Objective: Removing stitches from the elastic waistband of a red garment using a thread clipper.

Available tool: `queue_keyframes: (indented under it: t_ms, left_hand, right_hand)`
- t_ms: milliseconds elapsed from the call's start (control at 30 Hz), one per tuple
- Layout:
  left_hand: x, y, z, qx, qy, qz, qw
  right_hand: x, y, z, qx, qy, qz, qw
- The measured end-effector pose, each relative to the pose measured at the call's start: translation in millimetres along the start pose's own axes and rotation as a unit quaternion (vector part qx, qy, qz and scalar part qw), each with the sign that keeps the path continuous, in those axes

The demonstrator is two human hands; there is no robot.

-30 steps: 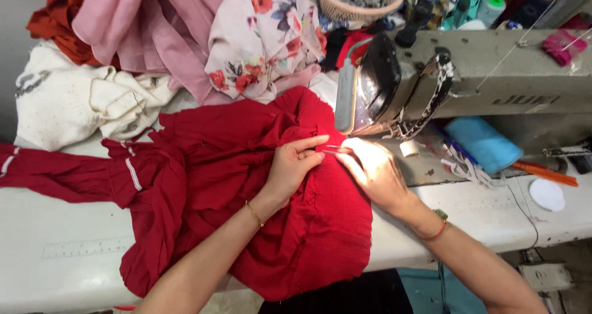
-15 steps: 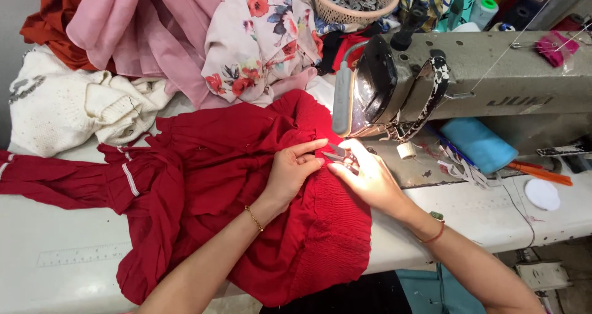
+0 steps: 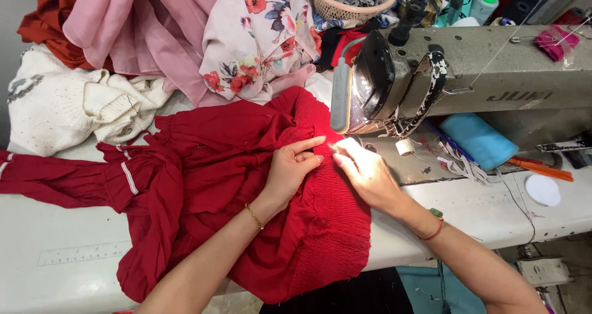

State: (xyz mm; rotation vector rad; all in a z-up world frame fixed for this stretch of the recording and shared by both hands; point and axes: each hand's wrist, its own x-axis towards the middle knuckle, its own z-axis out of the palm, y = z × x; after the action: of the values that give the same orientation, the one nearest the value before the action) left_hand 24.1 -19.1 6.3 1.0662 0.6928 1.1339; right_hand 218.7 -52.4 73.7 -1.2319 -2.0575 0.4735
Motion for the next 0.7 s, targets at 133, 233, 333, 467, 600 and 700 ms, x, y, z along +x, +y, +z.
queue_keyframes:
  t_ms: [133, 233, 333, 467, 600, 700]
  left_hand:
    - [1.0, -3.2, -0.2, -0.008, 0.0, 0.003, 1.0]
    - [0.4, -6.3, -0.2, 0.0, -0.002, 0.004, 1.0]
    - [1.3, -7.6, 2.1, -0.009, -0.011, 0.013, 1.0]
    - [-0.5, -9.5, 4.6, 0.027, -0.01, 0.038, 0.999]
    - [-2.8, -5.3, 6.1, 0.095, 0.007, 0.063, 0.993]
    - [-0.6, -5.3, 4.4, 0.108, 0.018, 0.066, 0.992]
  right_hand:
    - [3.0, -10.5, -2.4, 0.037, 0.014, 0.067, 0.997]
    - [1.6, -5.4, 1.9, 0.04, 0.02, 0.067, 0.997]
    - [2.8, -1.5, 4.5, 0.057, 0.029, 0.069, 0.996]
    - [4.1, -4.2, 6.2, 0.061, 0.044, 0.068, 0.995]
    - [2.0, 1.4, 9.6, 0.066, 0.054, 0.033, 0.996]
    - [1.6, 13.4, 9.0, 0.09, 0.043, -0.015, 0.995]
